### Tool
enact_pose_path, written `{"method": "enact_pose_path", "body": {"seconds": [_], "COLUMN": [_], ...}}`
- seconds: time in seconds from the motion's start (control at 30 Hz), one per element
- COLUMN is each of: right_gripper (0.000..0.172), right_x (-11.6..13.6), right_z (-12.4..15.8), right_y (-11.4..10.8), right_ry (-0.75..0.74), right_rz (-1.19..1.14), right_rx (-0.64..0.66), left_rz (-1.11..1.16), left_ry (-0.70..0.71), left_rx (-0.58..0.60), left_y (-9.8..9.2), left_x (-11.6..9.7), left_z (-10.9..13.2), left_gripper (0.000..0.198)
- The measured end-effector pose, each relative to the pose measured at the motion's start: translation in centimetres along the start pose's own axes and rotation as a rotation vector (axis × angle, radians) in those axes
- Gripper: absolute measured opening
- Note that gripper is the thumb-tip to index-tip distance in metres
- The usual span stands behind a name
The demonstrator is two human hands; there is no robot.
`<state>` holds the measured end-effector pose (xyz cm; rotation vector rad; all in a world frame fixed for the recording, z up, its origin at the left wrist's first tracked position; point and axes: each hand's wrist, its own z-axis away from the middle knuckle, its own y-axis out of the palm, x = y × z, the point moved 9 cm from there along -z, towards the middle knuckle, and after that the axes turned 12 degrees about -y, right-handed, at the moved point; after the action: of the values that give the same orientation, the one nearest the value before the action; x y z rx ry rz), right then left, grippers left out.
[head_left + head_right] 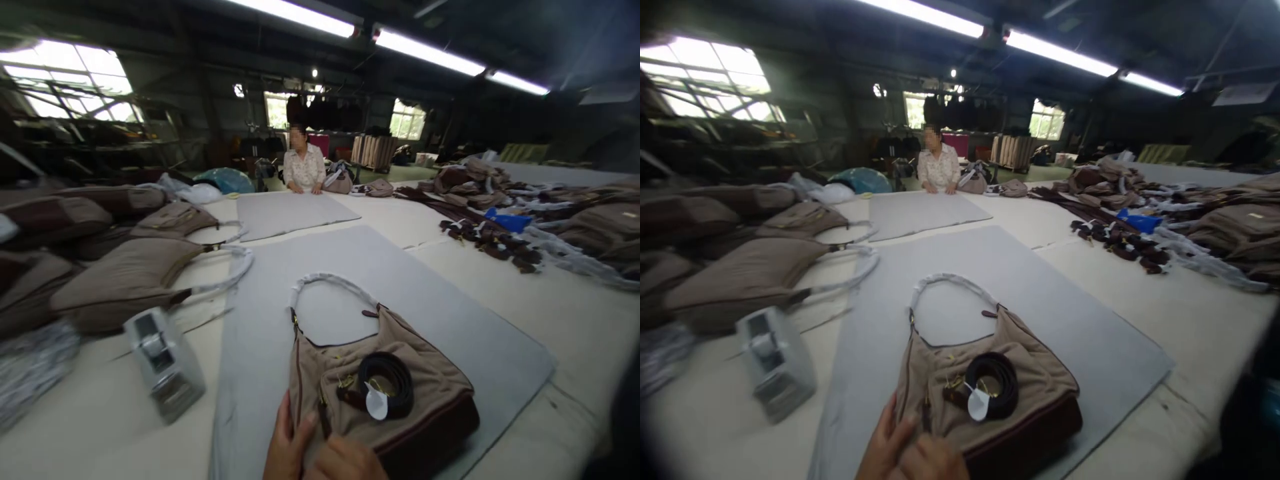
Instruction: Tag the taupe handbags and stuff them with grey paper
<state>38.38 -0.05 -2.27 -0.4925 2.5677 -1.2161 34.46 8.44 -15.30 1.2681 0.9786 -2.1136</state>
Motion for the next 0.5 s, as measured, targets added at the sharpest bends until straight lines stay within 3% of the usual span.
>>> {"method": "enact_pose_path", "body": {"seconds": [0.07, 0.13, 0.23, 0.3, 0.37, 0.43, 0.5], "right_gripper": [0.012, 0.019, 0.015, 0.009, 0.011, 0.016, 0.016], "right_x": [-1.3, -4.5, -6.4, -4.3, -0.2, 4.9, 9.2], "right_z": [0.1, 0.6, 1.6, 1.9, 1.2, -0.4, -2.6], "right_y": [-2.6, -4.9, -3.8, -1.8, -0.2, 0.7, 0.9], "right_ry": [0.079, 0.155, 0.151, 0.091, -0.018, -0.171, -0.31], "right_rz": [-0.092, -0.102, -0.262, -0.368, -0.433, -0.513, -0.619], "right_rx": [0.096, 0.209, 0.526, 0.66, 0.686, 0.647, 0.577], "left_rz": [0.152, 0.314, 0.429, 0.471, 0.494, 0.474, 0.35], "left_ry": [-0.11, -0.177, -0.171, -0.155, -0.134, -0.098, -0.077], "left_rx": [-0.057, -0.084, -0.079, -0.065, -0.024, 0.026, 0.005], "left_y": [-2.0, -3.2, -4.6, -6.4, -9.3, -13.5, -19.4], "left_x": [1.9, 3.0, 3.1, 3.3, 4.0, 5.2, 7.3], "left_z": [0.8, 2.0, 4.1, 5.7, 7.8, 10.4, 13.4], "left_gripper": [0.05, 0.06, 0.063, 0.063, 0.063, 0.064, 0.062]}}
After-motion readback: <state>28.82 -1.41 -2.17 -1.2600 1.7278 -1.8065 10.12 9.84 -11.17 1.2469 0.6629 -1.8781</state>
